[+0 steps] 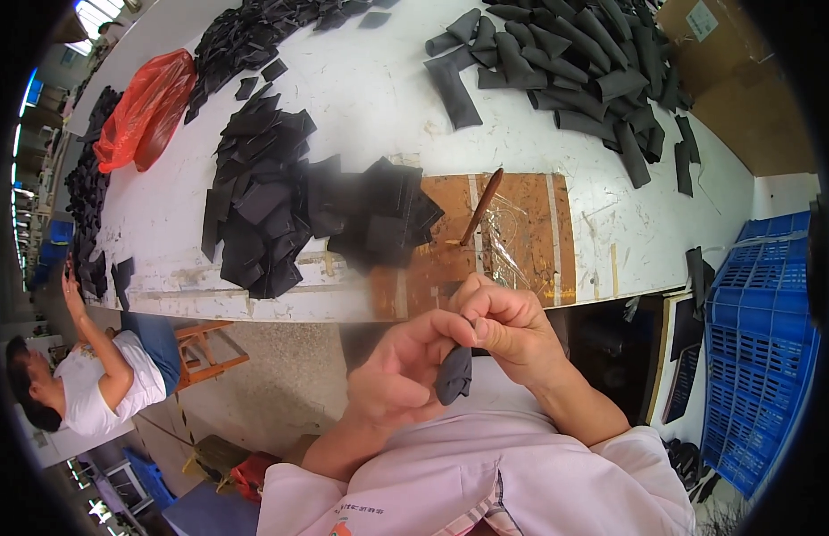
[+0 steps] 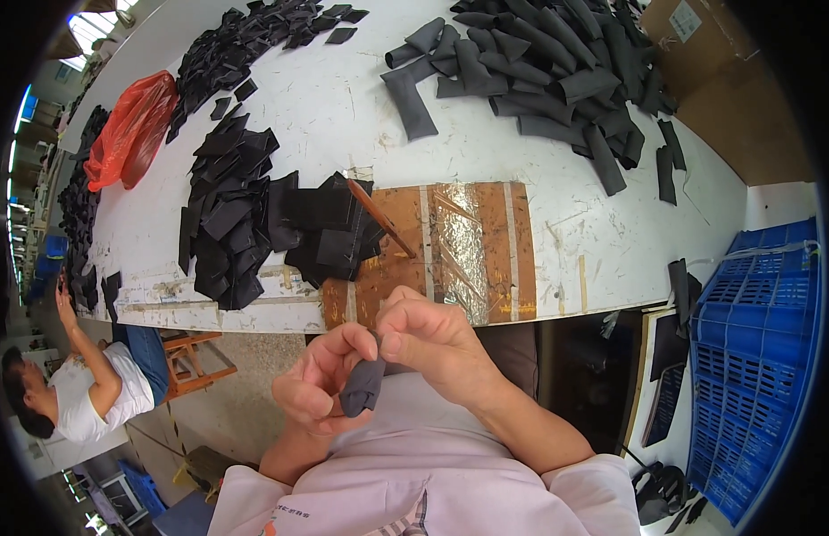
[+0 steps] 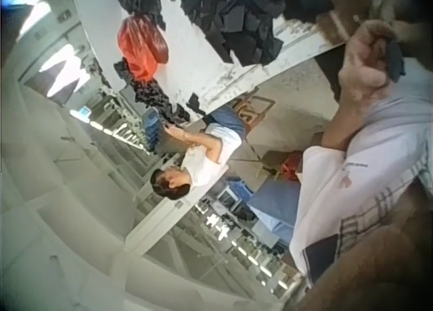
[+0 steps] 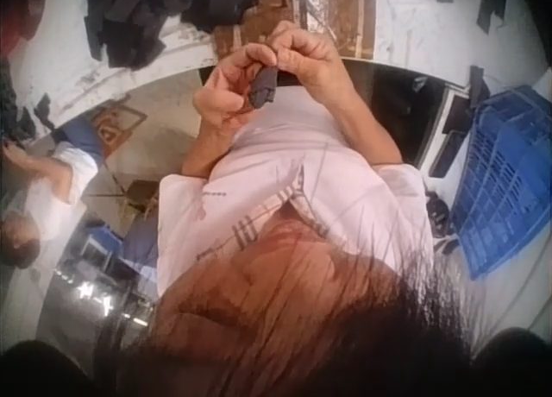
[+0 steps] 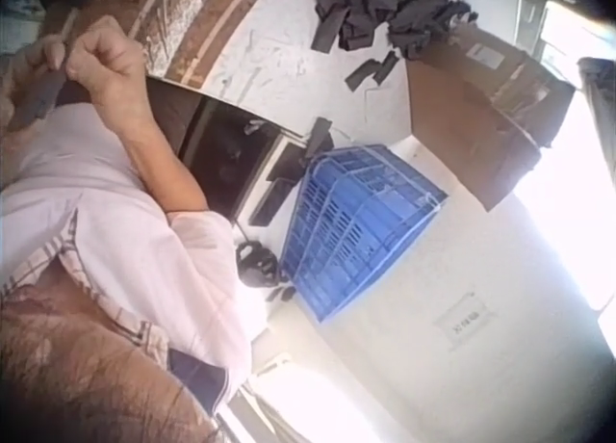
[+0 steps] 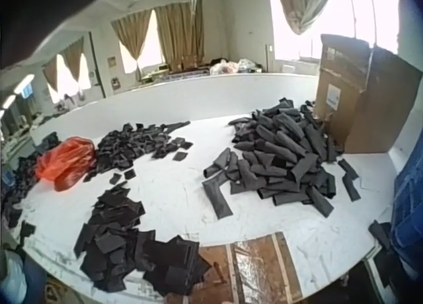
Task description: Manually assembling or folding black rubber strips using a wooden stick and base on a manufacturing work table.
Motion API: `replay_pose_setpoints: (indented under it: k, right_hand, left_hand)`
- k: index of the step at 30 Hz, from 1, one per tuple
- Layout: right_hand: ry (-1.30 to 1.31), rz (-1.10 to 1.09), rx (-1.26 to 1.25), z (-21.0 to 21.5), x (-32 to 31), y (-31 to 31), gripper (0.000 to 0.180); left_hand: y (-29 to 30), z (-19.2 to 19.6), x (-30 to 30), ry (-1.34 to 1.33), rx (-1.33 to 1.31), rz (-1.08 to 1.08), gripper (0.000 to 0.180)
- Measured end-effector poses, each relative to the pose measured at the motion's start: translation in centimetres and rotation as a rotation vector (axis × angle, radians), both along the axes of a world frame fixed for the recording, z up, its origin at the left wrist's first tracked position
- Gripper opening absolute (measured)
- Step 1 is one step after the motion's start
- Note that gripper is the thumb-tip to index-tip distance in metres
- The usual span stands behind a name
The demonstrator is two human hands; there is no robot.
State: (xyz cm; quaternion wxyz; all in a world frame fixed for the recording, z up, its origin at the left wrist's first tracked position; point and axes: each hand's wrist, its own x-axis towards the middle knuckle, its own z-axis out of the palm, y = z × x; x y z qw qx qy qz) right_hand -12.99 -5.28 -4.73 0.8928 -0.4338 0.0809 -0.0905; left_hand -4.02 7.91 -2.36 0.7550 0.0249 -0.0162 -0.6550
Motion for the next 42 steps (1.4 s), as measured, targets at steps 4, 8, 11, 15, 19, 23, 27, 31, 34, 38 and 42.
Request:
replay_pose_setpoints:
  k: [4,8,11,15,19,23,27,31,34,38,42]
  right_hand:
    - [-0.075,-0.086,0.143,-1.1,-0.1,-0.8,0.006]
    - [-0.089,-0.206,-0.569,0.9,0.7,-1.9,0.004]
    - [-0.099,-0.302,-0.821,3.2,1.0,-2.1,0.005]
    - [-0.093,-0.380,-0.987,4.6,1.0,-2.7,0.007]
    - [-0.073,-0.450,-1.050,6.2,1.3,-3.6,0.005]
    - [-0.080,-0.147,-0.680,9.7,1.7,-5.0,0.009]
    - [-0.081,0.084,-0.484,12.5,3.1,-5.8,0.016]
    - [0.104,0.115,-0.286,8.5,5.3,-8.5,0.021]
    - [0.181,0.098,-0.064,4.1,5.4,-8.5,0.023]
    - [0.156,0.101,0.057,2.8,5.7,-8.1,0.024]
    - [0.177,0.116,-0.225,6.0,7.2,-8.5,0.026]
  left_hand:
    - [-1.0,2.0,-1.3,-0.977,0.529,0.242,0.044]
    - [-1.6,0.7,-1.5,-1.134,0.665,0.540,0.025]
    - [-3.6,0.7,-1.9,-1.331,0.700,0.835,0.010]
    - [-4.8,2.3,-1.5,-1.141,0.704,0.805,0.006]
    - [-5.0,3.6,0.0,-0.922,0.535,0.683,0.004]
    - [-5.3,5.6,2.0,-0.389,0.048,0.245,0.015]
    - [-6.2,6.1,3.3,-0.280,-0.294,0.143,0.028]
    - [-7.8,3.7,5.6,0.184,-0.127,0.059,0.030]
    - [-7.8,-0.3,5.9,0.259,-0.029,0.051,0.028]
    - [-7.9,-0.8,6.0,0.375,0.042,0.096,0.023]
    - [-8.0,5.1,5.9,0.757,0.068,0.267,0.028]
